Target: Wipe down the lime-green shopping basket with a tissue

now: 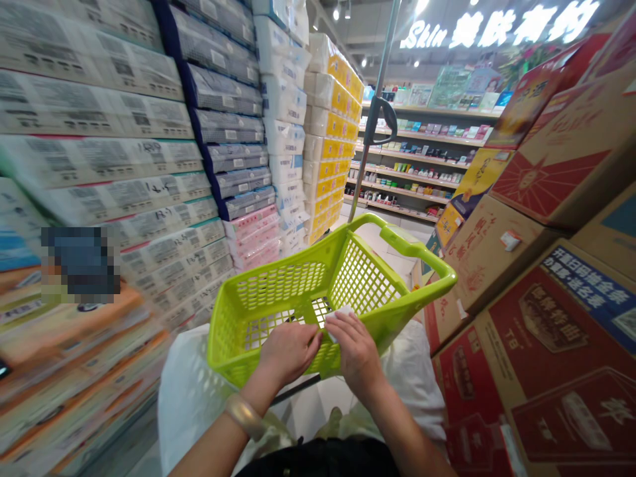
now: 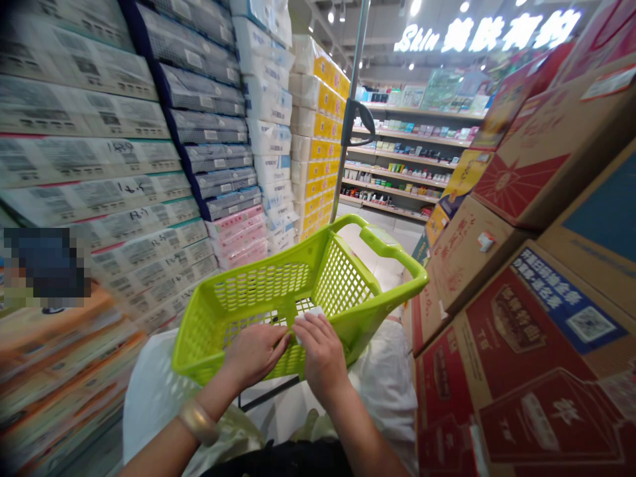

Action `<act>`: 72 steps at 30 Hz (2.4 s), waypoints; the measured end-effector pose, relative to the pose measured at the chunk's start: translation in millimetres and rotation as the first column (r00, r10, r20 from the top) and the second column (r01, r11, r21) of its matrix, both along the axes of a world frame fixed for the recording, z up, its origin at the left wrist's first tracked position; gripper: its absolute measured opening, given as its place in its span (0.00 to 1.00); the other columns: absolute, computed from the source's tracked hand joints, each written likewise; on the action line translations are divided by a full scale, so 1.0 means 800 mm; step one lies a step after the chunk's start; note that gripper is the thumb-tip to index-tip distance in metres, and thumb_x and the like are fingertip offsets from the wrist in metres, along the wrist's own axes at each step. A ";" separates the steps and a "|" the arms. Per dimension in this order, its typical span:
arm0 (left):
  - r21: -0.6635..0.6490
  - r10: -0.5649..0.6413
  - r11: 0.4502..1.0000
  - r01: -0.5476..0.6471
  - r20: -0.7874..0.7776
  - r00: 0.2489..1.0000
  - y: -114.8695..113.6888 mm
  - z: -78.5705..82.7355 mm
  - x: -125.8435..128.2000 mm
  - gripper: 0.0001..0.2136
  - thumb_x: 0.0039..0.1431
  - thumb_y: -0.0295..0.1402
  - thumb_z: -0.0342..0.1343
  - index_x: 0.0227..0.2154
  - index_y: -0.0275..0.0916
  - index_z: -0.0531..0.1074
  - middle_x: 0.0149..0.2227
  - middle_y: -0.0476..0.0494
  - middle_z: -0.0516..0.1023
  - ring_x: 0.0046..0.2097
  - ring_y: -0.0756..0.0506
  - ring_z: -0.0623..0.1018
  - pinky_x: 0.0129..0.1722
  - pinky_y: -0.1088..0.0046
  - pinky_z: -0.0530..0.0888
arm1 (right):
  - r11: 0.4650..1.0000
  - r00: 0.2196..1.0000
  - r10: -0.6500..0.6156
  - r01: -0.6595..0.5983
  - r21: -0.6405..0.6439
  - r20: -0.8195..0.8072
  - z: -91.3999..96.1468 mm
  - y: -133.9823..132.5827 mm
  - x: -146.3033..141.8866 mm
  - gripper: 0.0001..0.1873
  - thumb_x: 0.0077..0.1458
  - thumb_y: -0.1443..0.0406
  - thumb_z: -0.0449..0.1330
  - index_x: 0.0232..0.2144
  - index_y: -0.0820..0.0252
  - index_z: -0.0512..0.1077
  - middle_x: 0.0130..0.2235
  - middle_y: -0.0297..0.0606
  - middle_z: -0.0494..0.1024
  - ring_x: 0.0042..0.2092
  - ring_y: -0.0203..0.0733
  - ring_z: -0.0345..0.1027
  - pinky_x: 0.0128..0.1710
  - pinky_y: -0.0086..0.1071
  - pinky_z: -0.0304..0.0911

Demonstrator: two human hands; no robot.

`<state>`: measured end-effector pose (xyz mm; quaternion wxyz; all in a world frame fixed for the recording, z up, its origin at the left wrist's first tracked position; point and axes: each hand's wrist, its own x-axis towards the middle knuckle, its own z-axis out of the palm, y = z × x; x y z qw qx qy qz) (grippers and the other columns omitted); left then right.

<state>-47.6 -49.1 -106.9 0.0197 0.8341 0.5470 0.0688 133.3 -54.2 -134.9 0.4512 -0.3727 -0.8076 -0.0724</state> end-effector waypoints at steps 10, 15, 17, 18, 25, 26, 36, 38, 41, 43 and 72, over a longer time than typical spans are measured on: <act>-0.008 0.004 1.000 -0.004 -0.006 1.000 -0.001 0.002 0.001 0.22 0.68 0.42 0.36 0.31 0.42 0.73 0.32 0.42 0.80 0.36 0.41 0.78 0.35 0.67 0.67 | 0.985 0.982 -0.169 0.172 0.020 -0.090 0.014 0.010 0.042 0.25 0.58 0.77 0.46 0.51 0.57 0.74 0.49 0.41 0.80 0.55 0.44 0.70 0.60 0.48 0.61; -0.016 0.011 1.000 -0.012 -0.019 1.000 -0.001 0.003 0.000 0.21 0.68 0.42 0.36 0.33 0.42 0.74 0.33 0.42 0.80 0.37 0.41 0.78 0.35 0.67 0.67 | 0.998 0.997 0.065 -0.064 -0.022 0.036 0.004 -0.002 -0.001 0.24 0.58 0.76 0.48 0.50 0.56 0.74 0.48 0.39 0.81 0.54 0.41 0.72 0.58 0.42 0.64; -0.017 0.007 1.000 -0.008 -0.021 1.000 -0.001 0.003 0.000 0.21 0.68 0.42 0.36 0.33 0.42 0.74 0.33 0.42 0.80 0.37 0.41 0.78 0.35 0.67 0.67 | 0.998 0.998 0.059 -0.058 -0.022 0.023 0.005 -0.001 0.004 0.24 0.58 0.77 0.48 0.50 0.56 0.74 0.48 0.39 0.80 0.54 0.41 0.71 0.58 0.43 0.65; -0.016 0.002 1.000 -0.002 -0.021 1.000 -0.002 0.004 -0.001 0.21 0.68 0.42 0.36 0.33 0.43 0.74 0.33 0.42 0.80 0.37 0.41 0.78 0.35 0.67 0.67 | 1.000 1.000 0.023 -0.023 -0.017 0.002 0.008 0.001 0.013 0.25 0.57 0.77 0.47 0.51 0.56 0.73 0.48 0.39 0.80 0.54 0.42 0.71 0.58 0.44 0.64; -0.013 0.010 1.000 -0.010 -0.005 1.000 -0.001 0.002 0.000 0.22 0.68 0.43 0.36 0.31 0.42 0.74 0.32 0.42 0.80 0.36 0.41 0.78 0.35 0.67 0.67 | 0.988 0.986 -0.149 0.151 0.021 -0.080 0.011 0.005 0.031 0.25 0.58 0.77 0.46 0.50 0.57 0.74 0.49 0.41 0.80 0.55 0.44 0.71 0.60 0.47 0.62; -0.011 0.010 1.000 -0.010 -0.002 1.000 -0.001 0.002 0.000 0.22 0.68 0.42 0.36 0.32 0.42 0.74 0.32 0.42 0.80 0.36 0.41 0.78 0.36 0.67 0.67 | 0.995 0.994 -0.097 0.098 0.018 -0.049 0.007 0.002 0.022 0.25 0.58 0.77 0.46 0.50 0.57 0.74 0.48 0.40 0.80 0.55 0.43 0.71 0.60 0.45 0.62; -0.020 0.000 1.000 0.000 0.019 1.000 -0.001 0.003 0.000 0.22 0.68 0.42 0.36 0.31 0.42 0.74 0.32 0.42 0.79 0.36 0.42 0.78 0.36 0.68 0.67 | 0.983 0.978 -0.183 0.184 0.005 -0.103 0.013 0.010 0.043 0.26 0.58 0.77 0.46 0.51 0.57 0.74 0.49 0.41 0.80 0.57 0.45 0.69 0.61 0.49 0.60; -0.021 0.003 1.000 -0.002 0.022 1.000 0.000 0.003 0.000 0.21 0.68 0.42 0.37 0.31 0.42 0.74 0.32 0.42 0.79 0.36 0.42 0.78 0.36 0.68 0.67 | 0.990 0.987 -0.143 0.143 -0.001 -0.073 0.012 0.006 0.031 0.25 0.58 0.77 0.46 0.51 0.57 0.74 0.49 0.41 0.80 0.56 0.44 0.70 0.61 0.48 0.61; -0.017 0.008 1.000 -0.008 0.010 1.000 0.000 0.002 0.000 0.22 0.68 0.42 0.36 0.33 0.42 0.74 0.33 0.41 0.80 0.36 0.42 0.78 0.36 0.68 0.67 | 1.000 1.000 0.011 -0.011 -0.025 0.021 0.005 -0.004 0.002 0.24 0.58 0.76 0.47 0.50 0.57 0.74 0.48 0.40 0.80 0.55 0.42 0.70 0.59 0.43 0.64; -0.011 0.007 1.000 -0.007 0.002 1.000 0.000 0.002 0.000 0.22 0.68 0.42 0.36 0.33 0.42 0.74 0.33 0.41 0.80 0.36 0.41 0.78 0.35 0.67 0.67 | 0.999 0.999 0.031 -0.030 -0.028 0.031 0.003 -0.006 -0.002 0.24 0.58 0.77 0.47 0.50 0.57 0.74 0.48 0.39 0.80 0.56 0.42 0.70 0.58 0.43 0.64; 0.002 -0.002 1.000 0.002 0.030 1.000 -0.001 -0.002 -0.001 0.20 0.67 0.42 0.37 0.32 0.41 0.73 0.32 0.41 0.79 0.36 0.41 0.77 0.35 0.67 0.67 | 1.000 0.999 -0.020 0.020 0.002 0.034 -0.002 -0.009 0.000 0.23 0.59 0.76 0.48 0.49 0.57 0.75 0.49 0.40 0.80 0.56 0.43 0.70 0.59 0.44 0.64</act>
